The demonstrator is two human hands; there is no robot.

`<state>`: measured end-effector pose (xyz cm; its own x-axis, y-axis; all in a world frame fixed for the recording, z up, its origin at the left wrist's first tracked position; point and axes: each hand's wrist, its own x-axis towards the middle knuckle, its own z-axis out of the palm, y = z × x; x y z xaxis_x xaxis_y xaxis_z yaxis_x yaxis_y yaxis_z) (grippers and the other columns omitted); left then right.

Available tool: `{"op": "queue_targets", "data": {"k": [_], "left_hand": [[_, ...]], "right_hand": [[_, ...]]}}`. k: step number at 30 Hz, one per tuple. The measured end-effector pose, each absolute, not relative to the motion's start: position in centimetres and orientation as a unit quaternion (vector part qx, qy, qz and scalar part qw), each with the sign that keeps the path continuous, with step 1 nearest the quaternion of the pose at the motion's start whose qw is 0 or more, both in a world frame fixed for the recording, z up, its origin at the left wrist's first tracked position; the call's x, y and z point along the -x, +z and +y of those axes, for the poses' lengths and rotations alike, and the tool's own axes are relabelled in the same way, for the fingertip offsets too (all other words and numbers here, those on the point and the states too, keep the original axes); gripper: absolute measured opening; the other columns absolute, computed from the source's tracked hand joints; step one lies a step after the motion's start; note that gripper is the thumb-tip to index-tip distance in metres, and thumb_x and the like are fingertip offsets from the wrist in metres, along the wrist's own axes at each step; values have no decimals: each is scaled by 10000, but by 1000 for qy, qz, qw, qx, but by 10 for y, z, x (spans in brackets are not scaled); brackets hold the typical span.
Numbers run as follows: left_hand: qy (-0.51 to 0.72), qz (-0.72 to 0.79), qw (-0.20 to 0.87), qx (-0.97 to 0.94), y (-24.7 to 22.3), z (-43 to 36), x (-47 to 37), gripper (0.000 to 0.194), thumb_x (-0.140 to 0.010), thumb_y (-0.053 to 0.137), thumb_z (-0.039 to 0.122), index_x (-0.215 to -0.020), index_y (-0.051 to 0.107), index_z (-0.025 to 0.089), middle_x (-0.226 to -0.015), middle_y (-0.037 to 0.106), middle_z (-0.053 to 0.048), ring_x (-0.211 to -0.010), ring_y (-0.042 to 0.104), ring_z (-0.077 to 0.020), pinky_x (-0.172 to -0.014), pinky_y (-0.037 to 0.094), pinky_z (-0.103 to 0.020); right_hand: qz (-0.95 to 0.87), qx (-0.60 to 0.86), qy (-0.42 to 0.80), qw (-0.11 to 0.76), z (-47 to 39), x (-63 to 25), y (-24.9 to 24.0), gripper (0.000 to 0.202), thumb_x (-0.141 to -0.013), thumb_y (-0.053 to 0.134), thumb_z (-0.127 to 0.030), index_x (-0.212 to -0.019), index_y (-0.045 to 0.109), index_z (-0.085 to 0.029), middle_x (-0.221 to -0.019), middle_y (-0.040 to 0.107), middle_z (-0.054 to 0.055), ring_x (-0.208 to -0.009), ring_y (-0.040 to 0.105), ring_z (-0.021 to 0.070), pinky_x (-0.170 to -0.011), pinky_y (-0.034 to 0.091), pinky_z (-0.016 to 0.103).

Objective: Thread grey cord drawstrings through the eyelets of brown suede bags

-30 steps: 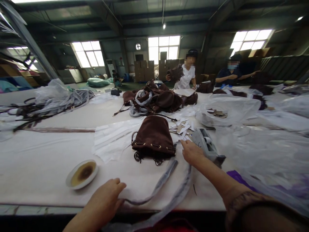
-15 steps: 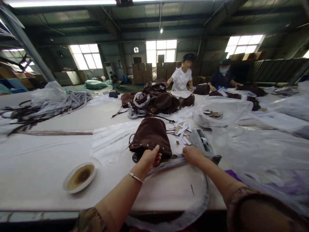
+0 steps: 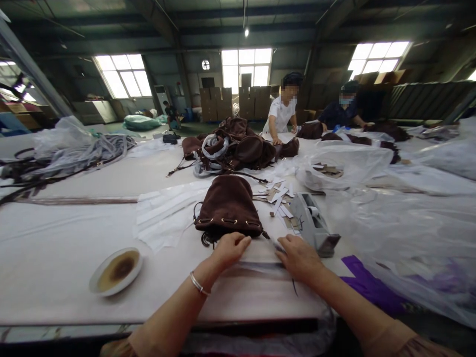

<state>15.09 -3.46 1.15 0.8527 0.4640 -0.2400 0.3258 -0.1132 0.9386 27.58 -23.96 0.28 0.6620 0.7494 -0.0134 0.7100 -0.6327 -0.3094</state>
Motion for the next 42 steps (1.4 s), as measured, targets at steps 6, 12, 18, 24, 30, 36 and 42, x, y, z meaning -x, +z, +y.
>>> {"op": "queue_targets", "data": {"k": [6, 12, 18, 24, 30, 36, 42], "left_hand": [[-12, 24, 199, -980, 16, -42, -85, 302, -808, 682, 371, -1043, 674, 182, -1041, 645, -107, -971, 590, -275, -875, 486, -384], [45, 193, 140, -970, 16, -5, -43, 231, -962, 369, 181, -875, 583, 172, -871, 635, -69, -799, 617, -188, -762, 482, -297], [75, 348, -34, -934, 30, 38, -28, 270, -960, 318, 166, -1034, 577, 143, -956, 659, -109, -845, 656, -259, -693, 486, -342], [27, 435, -105, -894, 18, 64, -30, 307, -913, 312, 113, -1018, 600, 112, -930, 642, -143, -779, 664, -290, -622, 482, -348], [155, 360, -59, -918, 35, 24, -54, 383, -868, 441, 151, -1214, 546, 23, -1283, 525, -268, -1249, 459, -390, -968, 447, -513], [96, 59, 390, -914, 31, -99, -92, 298, -872, 529, 314, -1108, 602, 147, -1089, 656, -134, -958, 622, -224, -851, 531, -336], [-143, 114, 544, -819, 9, -141, -99, 304, -944, 352, 325, -920, 601, 151, -717, 654, -47, -612, 623, -167, -572, 500, -265]], "right_hand": [[-317, 882, 151, 314, -232, -287, -11, 82, -769, 607, -175, -693, 578, -170, -881, 628, 97, -908, 594, 226, -816, 421, 306], [-147, 820, 283, 475, -224, -303, -22, 111, -809, 504, -159, -705, 524, -190, -537, 521, -28, -450, 501, 115, -459, 404, 227], [4, 688, 348, 637, -214, -300, -17, 136, -840, 451, -57, -858, 517, -175, -670, 618, -9, -461, 544, 69, -433, 469, 170], [91, 587, 356, 722, -209, -295, -15, 164, -857, 453, -15, -841, 550, -146, -659, 644, 25, -473, 573, 73, -428, 492, 148], [132, 536, 360, 752, -206, -289, -18, 169, -879, 458, -31, -858, 592, -131, -612, 626, 17, -443, 550, 69, -407, 472, 133], [131, 541, 375, 742, -196, -271, -17, 222, -923, 400, -79, -883, 617, -107, -688, 682, 66, -514, 616, 85, -446, 495, 142], [72, 592, 373, 711, -203, -254, -14, 149, -896, 452, -122, -884, 600, -133, -934, 732, 105, -660, 696, 124, -448, 493, 175]]}}
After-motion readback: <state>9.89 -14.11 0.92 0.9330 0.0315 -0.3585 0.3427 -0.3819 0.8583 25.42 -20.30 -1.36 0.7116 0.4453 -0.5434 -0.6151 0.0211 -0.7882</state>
